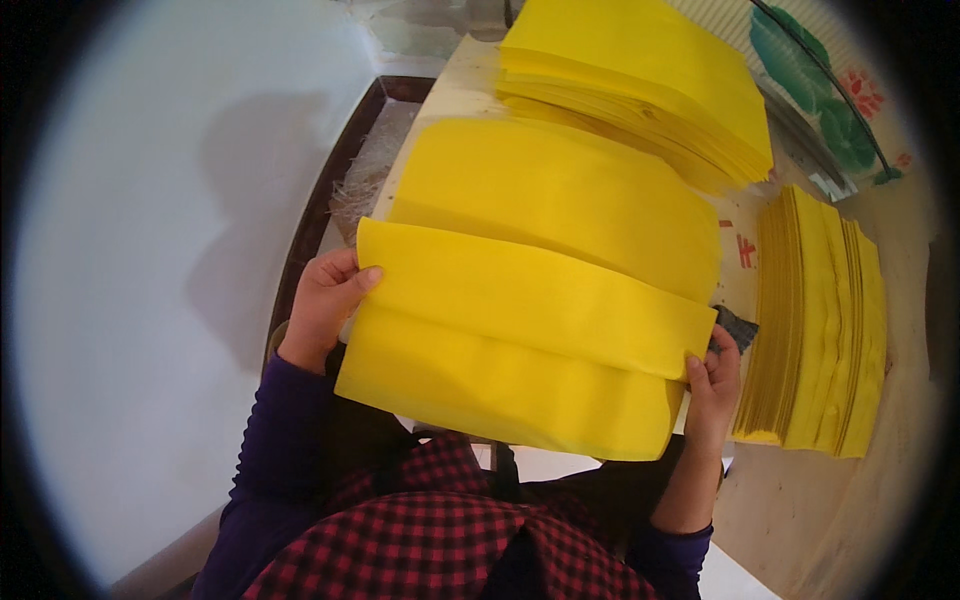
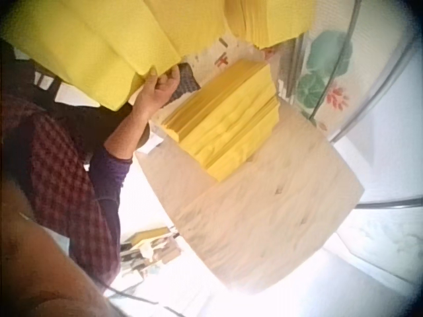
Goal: The person folds yellow fabric pieces on a table, aligning edges and creasing folds. They stack the folded pieces and secure the stack with a pink rubber band.
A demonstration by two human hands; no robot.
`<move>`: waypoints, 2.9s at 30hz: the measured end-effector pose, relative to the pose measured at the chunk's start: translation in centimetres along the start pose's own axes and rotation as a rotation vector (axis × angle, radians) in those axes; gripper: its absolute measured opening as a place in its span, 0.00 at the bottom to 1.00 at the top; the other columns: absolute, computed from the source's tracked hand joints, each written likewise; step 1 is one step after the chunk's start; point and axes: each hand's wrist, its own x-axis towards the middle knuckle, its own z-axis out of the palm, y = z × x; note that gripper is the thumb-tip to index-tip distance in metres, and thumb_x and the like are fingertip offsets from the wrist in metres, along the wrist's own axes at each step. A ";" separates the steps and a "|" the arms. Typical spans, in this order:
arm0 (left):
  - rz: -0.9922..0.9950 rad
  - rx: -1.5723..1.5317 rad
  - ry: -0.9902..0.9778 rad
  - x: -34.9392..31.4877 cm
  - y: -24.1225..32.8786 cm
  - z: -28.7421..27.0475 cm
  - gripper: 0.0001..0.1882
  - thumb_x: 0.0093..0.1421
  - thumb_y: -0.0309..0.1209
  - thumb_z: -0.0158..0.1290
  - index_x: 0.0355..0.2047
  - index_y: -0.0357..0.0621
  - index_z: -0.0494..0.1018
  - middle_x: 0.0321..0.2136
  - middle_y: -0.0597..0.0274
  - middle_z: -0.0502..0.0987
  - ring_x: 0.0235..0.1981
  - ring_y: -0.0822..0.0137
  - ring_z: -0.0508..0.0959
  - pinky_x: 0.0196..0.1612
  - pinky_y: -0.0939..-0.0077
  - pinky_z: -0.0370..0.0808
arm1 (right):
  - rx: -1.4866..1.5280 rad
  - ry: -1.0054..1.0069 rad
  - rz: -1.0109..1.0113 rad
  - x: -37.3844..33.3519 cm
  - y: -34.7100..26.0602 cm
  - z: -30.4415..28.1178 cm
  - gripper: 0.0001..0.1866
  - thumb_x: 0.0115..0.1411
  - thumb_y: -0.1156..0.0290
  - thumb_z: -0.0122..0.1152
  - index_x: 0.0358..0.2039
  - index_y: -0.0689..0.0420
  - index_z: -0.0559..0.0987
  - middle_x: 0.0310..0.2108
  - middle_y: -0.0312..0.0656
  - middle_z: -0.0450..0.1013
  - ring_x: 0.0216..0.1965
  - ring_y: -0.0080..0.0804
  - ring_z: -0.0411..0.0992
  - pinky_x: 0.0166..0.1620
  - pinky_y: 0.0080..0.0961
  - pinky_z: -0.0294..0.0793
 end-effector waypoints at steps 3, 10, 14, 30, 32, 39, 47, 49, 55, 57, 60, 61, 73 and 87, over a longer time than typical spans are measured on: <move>0.052 0.011 0.009 -0.1 0.2 -0.3 0.14 0.60 0.27 0.57 0.44 0.33 0.76 0.37 0.63 0.81 0.36 0.74 0.78 0.43 0.80 0.73 | -0.039 -0.008 -0.053 0.0 0.0 0.1 0.26 0.60 0.81 0.54 0.59 0.61 0.62 0.37 0.41 0.78 0.41 0.24 0.74 0.50 0.21 0.68; -0.015 0.016 0.009 -0.8 0.5 -0.8 0.12 0.59 0.27 0.58 0.42 0.34 0.77 0.35 0.63 0.81 0.34 0.75 0.78 0.43 0.81 0.73 | -0.102 0.006 -0.042 0.0 0.3 -0.1 0.29 0.60 0.81 0.55 0.61 0.62 0.61 0.34 0.39 0.77 0.38 0.20 0.73 0.47 0.17 0.68; -0.027 0.025 0.059 -1.0 0.4 -1.3 0.10 0.58 0.27 0.60 0.38 0.35 0.77 0.33 0.63 0.81 0.33 0.75 0.78 0.41 0.81 0.73 | -0.105 0.008 -0.087 0.1 0.5 0.1 0.29 0.60 0.80 0.55 0.61 0.62 0.61 0.33 0.37 0.76 0.35 0.17 0.72 0.44 0.15 0.67; 0.002 0.293 0.185 -0.6 -0.6 -0.8 0.06 0.55 0.25 0.60 0.30 0.37 0.75 0.26 0.70 0.76 0.29 0.78 0.74 0.36 0.84 0.70 | -0.288 0.055 -0.185 -0.4 0.8 -0.4 0.27 0.58 0.75 0.61 0.58 0.60 0.67 0.24 0.27 0.66 0.26 0.14 0.62 0.33 0.12 0.62; -0.007 0.273 0.227 -0.5 -0.8 -0.7 0.06 0.54 0.25 0.61 0.30 0.37 0.74 0.26 0.70 0.75 0.29 0.78 0.73 0.36 0.83 0.70 | -0.291 0.062 -0.200 -0.4 1.0 -0.4 0.27 0.57 0.76 0.62 0.57 0.59 0.68 0.24 0.27 0.65 0.26 0.14 0.60 0.31 0.12 0.61; 0.001 0.260 0.206 -0.2 -1.3 -1.0 0.06 0.55 0.24 0.60 0.30 0.38 0.74 0.27 0.71 0.75 0.29 0.79 0.73 0.37 0.84 0.69 | -0.353 0.088 -0.258 -0.7 1.6 -0.3 0.30 0.53 0.82 0.63 0.57 0.57 0.68 0.24 0.28 0.64 0.24 0.15 0.59 0.30 0.12 0.60; 0.030 0.278 0.238 0.0 -2.2 -0.7 0.06 0.55 0.22 0.60 0.30 0.39 0.73 0.26 0.72 0.74 0.28 0.80 0.72 0.34 0.86 0.69 | -0.404 0.076 -0.261 -0.8 1.8 -0.1 0.30 0.52 0.84 0.62 0.56 0.57 0.68 0.25 0.30 0.64 0.25 0.16 0.61 0.31 0.14 0.63; 0.044 0.292 0.245 0.0 -2.3 -0.7 0.06 0.55 0.22 0.60 0.30 0.39 0.73 0.26 0.72 0.74 0.28 0.80 0.72 0.34 0.87 0.69 | -0.395 0.078 -0.246 -0.8 2.0 -0.1 0.30 0.52 0.84 0.62 0.56 0.57 0.68 0.25 0.30 0.64 0.25 0.16 0.61 0.31 0.14 0.63; 0.089 0.358 0.246 0.1 -2.6 -0.8 0.06 0.55 0.22 0.60 0.30 0.38 0.73 0.26 0.72 0.74 0.28 0.81 0.72 0.34 0.87 0.69 | -0.376 0.084 -0.263 -0.6 2.5 -0.2 0.29 0.54 0.83 0.62 0.57 0.57 0.68 0.26 0.30 0.64 0.25 0.16 0.61 0.31 0.14 0.64; 0.118 0.343 0.241 0.2 -2.8 -0.8 0.06 0.56 0.22 0.60 0.31 0.38 0.72 0.27 0.72 0.74 0.28 0.81 0.72 0.34 0.86 0.70 | -0.370 0.092 -0.266 -0.4 2.6 -0.1 0.29 0.54 0.83 0.62 0.57 0.57 0.68 0.25 0.30 0.64 0.25 0.16 0.61 0.31 0.15 0.64; 0.129 0.290 0.261 0.3 -3.2 -0.7 0.06 0.56 0.22 0.60 0.31 0.38 0.72 0.27 0.71 0.74 0.28 0.81 0.73 0.34 0.86 0.70 | -0.357 0.101 -0.250 -0.4 2.5 0.0 0.29 0.54 0.82 0.63 0.57 0.57 0.67 0.25 0.31 0.64 0.25 0.17 0.62 0.31 0.15 0.64; 0.138 0.332 0.262 0.3 -3.2 -0.8 0.06 0.56 0.22 0.59 0.31 0.38 0.72 0.27 0.71 0.75 0.28 0.81 0.73 0.34 0.86 0.70 | -0.357 0.098 -0.252 -0.4 2.4 0.0 0.29 0.54 0.82 0.63 0.57 0.57 0.67 0.25 0.31 0.64 0.25 0.17 0.62 0.31 0.15 0.64; 0.155 0.436 0.188 0.5 -2.3 -0.6 0.06 0.57 0.24 0.59 0.27 0.39 0.72 0.22 0.73 0.70 0.24 0.82 0.67 0.28 0.86 0.65 | -0.334 0.084 -0.274 -0.5 1.5 -0.3 0.26 0.57 0.78 0.61 0.57 0.58 0.68 0.30 0.34 0.66 0.29 0.20 0.64 0.34 0.17 0.67; 0.143 0.389 0.141 1.3 -1.9 -1.2 0.06 0.54 0.25 0.59 0.25 0.38 0.73 0.21 0.70 0.71 0.23 0.79 0.68 0.27 0.82 0.66 | -0.949 -0.422 -0.764 -5.2 -7.1 19.4 0.38 0.64 0.51 0.49 0.65 0.65 0.55 0.69 0.54 0.47 0.70 0.46 0.43 0.69 0.42 0.42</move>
